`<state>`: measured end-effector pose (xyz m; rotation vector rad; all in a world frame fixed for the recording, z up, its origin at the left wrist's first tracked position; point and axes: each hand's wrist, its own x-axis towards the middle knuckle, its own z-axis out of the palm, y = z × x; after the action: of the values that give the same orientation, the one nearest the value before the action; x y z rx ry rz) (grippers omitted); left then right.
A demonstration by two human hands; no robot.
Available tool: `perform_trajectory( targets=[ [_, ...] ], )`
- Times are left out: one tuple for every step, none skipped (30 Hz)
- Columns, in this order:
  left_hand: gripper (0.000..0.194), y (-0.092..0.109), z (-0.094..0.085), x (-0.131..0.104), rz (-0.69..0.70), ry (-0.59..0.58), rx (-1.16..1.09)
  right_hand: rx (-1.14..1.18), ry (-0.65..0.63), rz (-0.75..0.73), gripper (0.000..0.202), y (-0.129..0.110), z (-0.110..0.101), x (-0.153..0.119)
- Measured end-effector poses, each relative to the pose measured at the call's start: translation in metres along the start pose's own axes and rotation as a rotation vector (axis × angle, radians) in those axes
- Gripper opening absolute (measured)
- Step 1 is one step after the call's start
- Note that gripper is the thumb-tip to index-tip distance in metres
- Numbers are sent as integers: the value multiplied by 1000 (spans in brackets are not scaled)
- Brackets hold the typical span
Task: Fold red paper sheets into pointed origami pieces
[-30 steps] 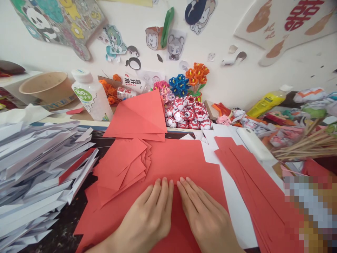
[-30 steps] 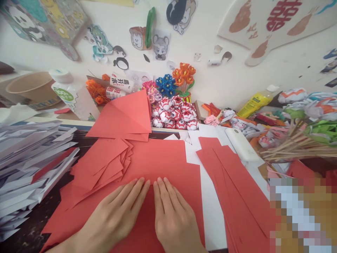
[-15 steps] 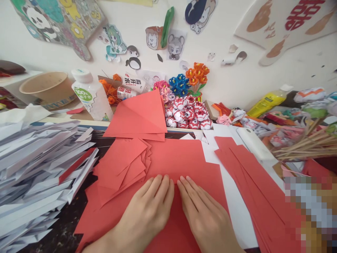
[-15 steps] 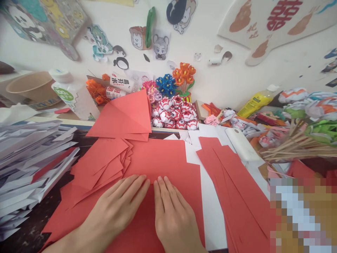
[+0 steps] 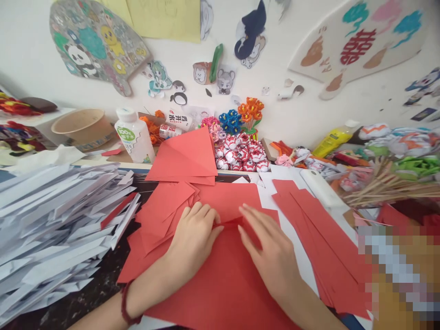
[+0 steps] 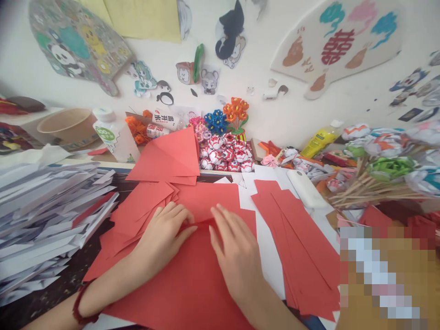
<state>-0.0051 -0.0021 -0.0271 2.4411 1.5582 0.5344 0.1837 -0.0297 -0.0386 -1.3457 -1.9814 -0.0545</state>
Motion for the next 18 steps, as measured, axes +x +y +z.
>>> perform_trajectory(
  targets=[
    [6, 0, -3, 1, -17, 30, -54, 64, 8, 119, 39, 1, -3, 7],
    [7, 0, -6, 2, -36, 73, -103, 149, -10, 247, 44, 2, -5, 14],
    [7, 1, -9, 4, -49, 125, -140, 264, -42, 356, 50, 2, -8, 22],
    [8, 3, -14, 6, -53, 185, -155, 402, -70, 441, 52, 0, -11, 30],
    [9, 5, -18, 8, -41, 253, -135, 546, -110, 497, 52, -2, -14, 37],
    [11, 8, -23, 10, -11, 325, -80, 683, -164, 527, 53, -6, -16, 45],
    [14, 11, -27, 13, 38, 401, 11, 811, -217, 541, 55, -11, -17, 52],
    [16, 14, -30, 15, 103, 477, 122, 934, -240, 554, 59, -16, -18, 58],
    [17, 17, -33, 17, 179, 547, 237, 1045, -217, 574, 61, -21, -18, 64],
    [16, 20, -35, 18, 253, 609, 345, 1136, -164, 585, 61, -26, -17, 68],
    [13, 23, -35, 19, 320, 659, 440, 1201, -100, 594, 63, -29, -15, 72],
    [10, 24, -35, 19, 375, 692, 518, 1257, -62, 593, 63, -30, -12, 75],
    [10, 26, -33, 20, 410, 705, 570, 1302, -36, 582, 62, -30, -9, 77],
    [10, 27, -31, 20, 426, 701, 592, 1324, -19, 570, 60, -28, -6, 78],
    [10, 27, -29, 20, 421, 680, 577, 1322, -8, 555, 54, -25, -2, 78],
    [10, 27, -26, 20, 395, 644, 525, 1302, -7, 541, 46, -20, 1, 78],
    [11, 26, -24, 20, 348, 604, 443, 1280, -21, 525, 41, -15, 4, 76],
    [15, 25, -21, 20, 283, 565, 343, 1257, -50, 515, 37, -10, 6, 75]
  ],
)
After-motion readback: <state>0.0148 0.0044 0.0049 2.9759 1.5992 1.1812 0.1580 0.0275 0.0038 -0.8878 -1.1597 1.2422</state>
